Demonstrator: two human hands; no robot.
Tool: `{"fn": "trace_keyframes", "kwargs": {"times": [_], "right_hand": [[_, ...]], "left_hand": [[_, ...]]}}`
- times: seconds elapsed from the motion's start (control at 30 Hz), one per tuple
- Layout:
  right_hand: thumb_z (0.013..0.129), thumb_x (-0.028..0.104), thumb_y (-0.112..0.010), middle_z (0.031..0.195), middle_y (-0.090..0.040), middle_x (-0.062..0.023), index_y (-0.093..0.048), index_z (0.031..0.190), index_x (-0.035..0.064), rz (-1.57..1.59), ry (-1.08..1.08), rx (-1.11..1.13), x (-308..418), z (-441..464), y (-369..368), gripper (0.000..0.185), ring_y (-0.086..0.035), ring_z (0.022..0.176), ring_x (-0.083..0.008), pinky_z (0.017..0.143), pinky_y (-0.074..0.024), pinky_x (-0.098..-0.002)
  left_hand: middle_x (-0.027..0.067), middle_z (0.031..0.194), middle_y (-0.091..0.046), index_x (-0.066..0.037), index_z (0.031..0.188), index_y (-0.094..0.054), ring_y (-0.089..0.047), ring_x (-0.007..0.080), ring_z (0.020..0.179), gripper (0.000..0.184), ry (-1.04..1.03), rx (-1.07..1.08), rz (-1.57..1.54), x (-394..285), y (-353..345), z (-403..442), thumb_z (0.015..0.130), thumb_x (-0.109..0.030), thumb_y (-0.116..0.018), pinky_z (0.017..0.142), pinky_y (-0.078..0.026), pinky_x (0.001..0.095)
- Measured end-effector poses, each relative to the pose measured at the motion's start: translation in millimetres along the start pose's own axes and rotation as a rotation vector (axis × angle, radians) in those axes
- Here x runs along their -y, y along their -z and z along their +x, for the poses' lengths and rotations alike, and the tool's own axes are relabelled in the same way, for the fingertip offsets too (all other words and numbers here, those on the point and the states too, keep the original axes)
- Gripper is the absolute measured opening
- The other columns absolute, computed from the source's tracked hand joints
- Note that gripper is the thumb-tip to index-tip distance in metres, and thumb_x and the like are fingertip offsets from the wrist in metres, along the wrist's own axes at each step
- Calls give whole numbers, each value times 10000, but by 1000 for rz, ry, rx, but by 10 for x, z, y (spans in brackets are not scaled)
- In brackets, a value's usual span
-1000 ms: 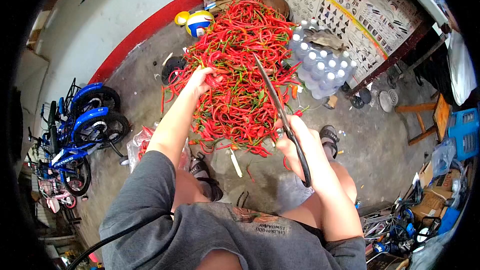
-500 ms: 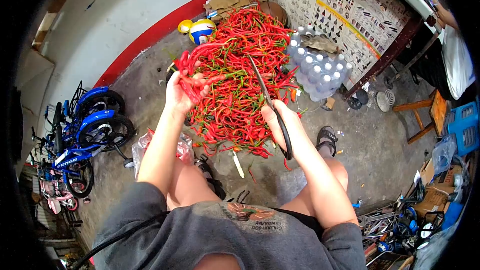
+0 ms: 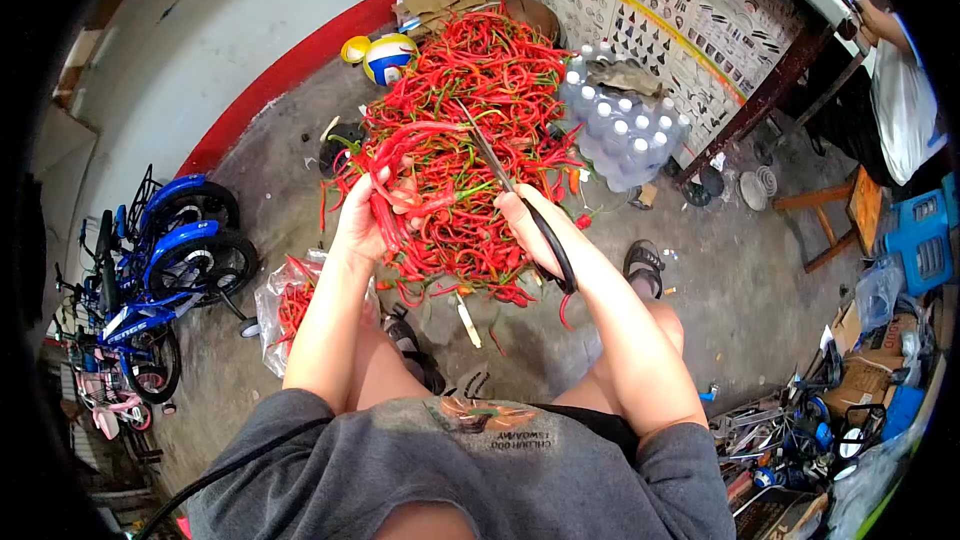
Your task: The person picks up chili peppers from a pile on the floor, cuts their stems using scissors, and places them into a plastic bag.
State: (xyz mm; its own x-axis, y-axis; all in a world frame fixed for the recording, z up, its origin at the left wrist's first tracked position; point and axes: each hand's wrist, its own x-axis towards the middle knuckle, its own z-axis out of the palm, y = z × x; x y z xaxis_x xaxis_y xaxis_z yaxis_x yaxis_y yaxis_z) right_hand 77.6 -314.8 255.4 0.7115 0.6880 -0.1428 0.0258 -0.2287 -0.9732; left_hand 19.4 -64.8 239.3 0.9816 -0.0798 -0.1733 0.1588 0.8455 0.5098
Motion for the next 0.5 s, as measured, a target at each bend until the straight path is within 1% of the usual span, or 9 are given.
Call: {"fn": "trace_keyframes", "kwargs": {"times": [0.03, 0.1, 0.17, 0.27, 0.33, 0.4, 0.5], "right_hand": [[803, 708, -323, 649, -372, 42, -478, 1053, 61, 1, -5, 0, -11, 6, 6, 711, -357, 536, -51, 485, -334, -210], [796, 715, -322, 652, -374, 42, -477, 1050, 55, 1, 32, 37, -35, 17, 12, 723, -361, 538, -53, 485, -336, -212], [788, 724, -317, 655, -376, 42, -476, 1049, 52, 43, -7, 41, 17, -9, -4, 739, -362, 539, -54, 482, -336, -213], [779, 740, -301, 646, -366, 49, -474, 1039, 54, 164, -46, 23, -1, -17, -11, 754, -356, 536, -52, 473, -329, -212], [778, 742, -303, 644, -364, 49, -474, 1034, 55, 166, -42, 29, 14, -34, 0, 753, -353, 533, -51, 471, -324, -210], [779, 741, -305, 637, -357, 50, -472, 1023, 59, 164, -56, 27, 73, -75, 2, 744, -344, 524, -46, 464, -311, -207], [776, 745, -301, 657, -373, 42, -473, 1039, 61, 105, -73, -9, 31, -71, -26, 752, -355, 531, -49, 471, -325, -207]], "left_hand": [[19, 625, -480, -44, 1095, -517, -506, 131, 550, 311, 14, -21, 31, 10, 2, 2, 844, -223, -558, 537, -505, 375], [20, 630, -482, -42, 1093, -516, -506, 133, 551, 308, 29, 15, 22, 21, 5, 3, 843, -216, -558, 542, -518, 384], [22, 636, -488, -40, 1088, -515, -510, 137, 553, 300, 89, 35, -26, 40, -23, -6, 844, -209, -554, 550, -524, 390], [21, 635, -484, -40, 1071, -519, -513, 143, 552, 287, 95, 31, -29, 52, -17, -1, 840, -207, -553, 556, -530, 394], [20, 632, -481, -40, 1064, -522, -514, 144, 550, 285, 107, 24, -38, 65, -30, 1, 838, -211, -555, 556, -532, 394], [18, 629, -477, -42, 1044, -529, -509, 136, 544, 274, 75, 61, 32, 91, -45, 5, 831, -214, -557, 556, -536, 389], [12, 630, -474, -47, 1021, -534, -501, 123, 541, 258, 66, 104, 19, 114, -31, 26, 821, -207, -563, 553, -537, 385]]}}
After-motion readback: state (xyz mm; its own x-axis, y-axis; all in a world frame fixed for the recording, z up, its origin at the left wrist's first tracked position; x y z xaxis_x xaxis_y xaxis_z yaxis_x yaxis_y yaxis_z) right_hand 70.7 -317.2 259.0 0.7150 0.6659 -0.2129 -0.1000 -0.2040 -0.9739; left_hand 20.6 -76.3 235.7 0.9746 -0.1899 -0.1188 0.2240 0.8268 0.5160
